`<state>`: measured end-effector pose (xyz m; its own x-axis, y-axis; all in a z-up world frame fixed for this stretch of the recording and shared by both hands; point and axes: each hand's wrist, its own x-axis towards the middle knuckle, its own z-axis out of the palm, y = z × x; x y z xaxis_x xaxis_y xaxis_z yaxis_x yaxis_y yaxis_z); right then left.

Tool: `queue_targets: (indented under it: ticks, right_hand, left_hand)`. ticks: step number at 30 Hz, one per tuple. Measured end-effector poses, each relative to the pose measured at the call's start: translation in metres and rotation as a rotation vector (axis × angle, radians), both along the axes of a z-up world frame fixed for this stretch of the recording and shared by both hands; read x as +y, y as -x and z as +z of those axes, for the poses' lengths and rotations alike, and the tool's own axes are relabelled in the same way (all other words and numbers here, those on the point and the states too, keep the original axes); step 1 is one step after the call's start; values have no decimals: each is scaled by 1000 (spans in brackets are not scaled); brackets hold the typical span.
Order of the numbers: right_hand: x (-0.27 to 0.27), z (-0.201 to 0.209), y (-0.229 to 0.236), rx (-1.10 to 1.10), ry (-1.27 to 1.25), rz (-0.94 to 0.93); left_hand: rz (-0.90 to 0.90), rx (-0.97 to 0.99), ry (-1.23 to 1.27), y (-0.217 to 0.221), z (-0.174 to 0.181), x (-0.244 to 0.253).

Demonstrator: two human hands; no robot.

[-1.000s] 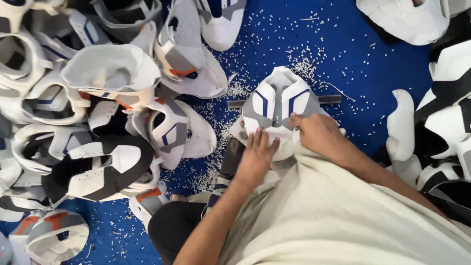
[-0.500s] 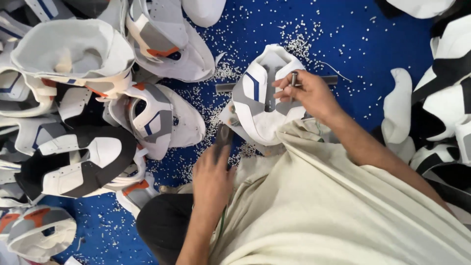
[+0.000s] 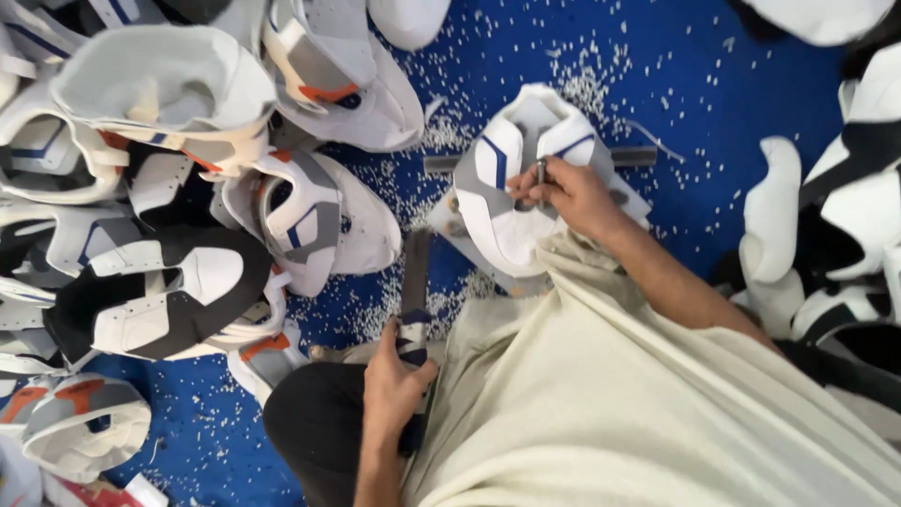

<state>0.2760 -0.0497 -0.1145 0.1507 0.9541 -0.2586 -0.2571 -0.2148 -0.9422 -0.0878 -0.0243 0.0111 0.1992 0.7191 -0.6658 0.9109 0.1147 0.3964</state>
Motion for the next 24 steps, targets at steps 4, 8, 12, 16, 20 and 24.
queue_targets:
  ticks: [4, 8, 12, 16, 20, 24]
  right_hand:
    - [-2, 31, 8, -334, -101, 15]
    - [-9, 47, 17, -569, -156, 20]
    - [-9, 49, 15, -657, -164, 56]
    - [-11, 46, 13, -706, -261, 51]
    - [-18, -7, 5, -484, -83, -7]
    - [6, 21, -11, 149, -15, -327]
  left_hand:
    - [109, -206, -159, -43, 60, -11]
    - [140, -545, -273, -75, 126, -9]
    - [-10, -1005, -586, -105, 105, -10]
    - [-40, -781, -405, -94, -10, -25]
    - [-179, -368, -253, -97, 2, -13]
    - [-19, -574, -420, -99, 35, -10]
